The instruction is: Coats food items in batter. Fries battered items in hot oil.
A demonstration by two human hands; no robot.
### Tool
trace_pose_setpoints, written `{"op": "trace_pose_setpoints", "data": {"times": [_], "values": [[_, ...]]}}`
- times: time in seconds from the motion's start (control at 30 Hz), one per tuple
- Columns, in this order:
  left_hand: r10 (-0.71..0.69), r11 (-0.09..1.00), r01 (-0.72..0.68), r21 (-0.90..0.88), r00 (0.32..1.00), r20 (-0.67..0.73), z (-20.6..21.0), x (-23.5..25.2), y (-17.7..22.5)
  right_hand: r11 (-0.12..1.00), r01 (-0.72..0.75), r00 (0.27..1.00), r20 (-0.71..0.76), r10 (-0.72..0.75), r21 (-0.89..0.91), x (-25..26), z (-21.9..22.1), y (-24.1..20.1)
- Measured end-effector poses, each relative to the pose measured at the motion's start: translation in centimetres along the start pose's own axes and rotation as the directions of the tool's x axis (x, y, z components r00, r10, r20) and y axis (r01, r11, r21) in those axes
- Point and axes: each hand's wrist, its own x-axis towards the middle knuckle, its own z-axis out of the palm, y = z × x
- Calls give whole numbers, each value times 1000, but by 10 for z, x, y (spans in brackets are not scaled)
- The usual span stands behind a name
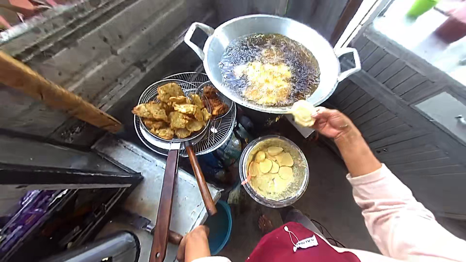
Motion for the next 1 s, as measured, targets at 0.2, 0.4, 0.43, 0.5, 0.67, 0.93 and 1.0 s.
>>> {"op": "trace_pose_setpoints", "data": {"times": [0.2,0.4,0.43,0.5,0.67,0.93,1.0], "values": [[45,999,-45,-17,999,-17,-7,-17,-5,876,-114,839,-518,-168,-468,102,-22,-65],[27,1000,-27,-7,1000,1,-3,-15,-4,613,-331,773,-579,-261,-718,179,-33,-68],[24,1000,-23,-9,1000,1,-3,-14,-4,569,-348,775,-570,-273,-745,176,-29,-72],[38,998,-38,-40,999,-14,-7,-16,-4,474,-323,787,-511,-345,-819,155,-16,-91],[55,998,-53,-36,997,55,-12,-19,-4,445,-23,836,-262,-482,-895,89,-17,-89],[-24,1000,24,-2,991,128,-14,-3,2,497,-118,992,-119,30,-860,-3,11,132],[-32,999,31,7,990,136,-14,-2,3,366,-189,970,-115,214,-911,4,29,195]]}}
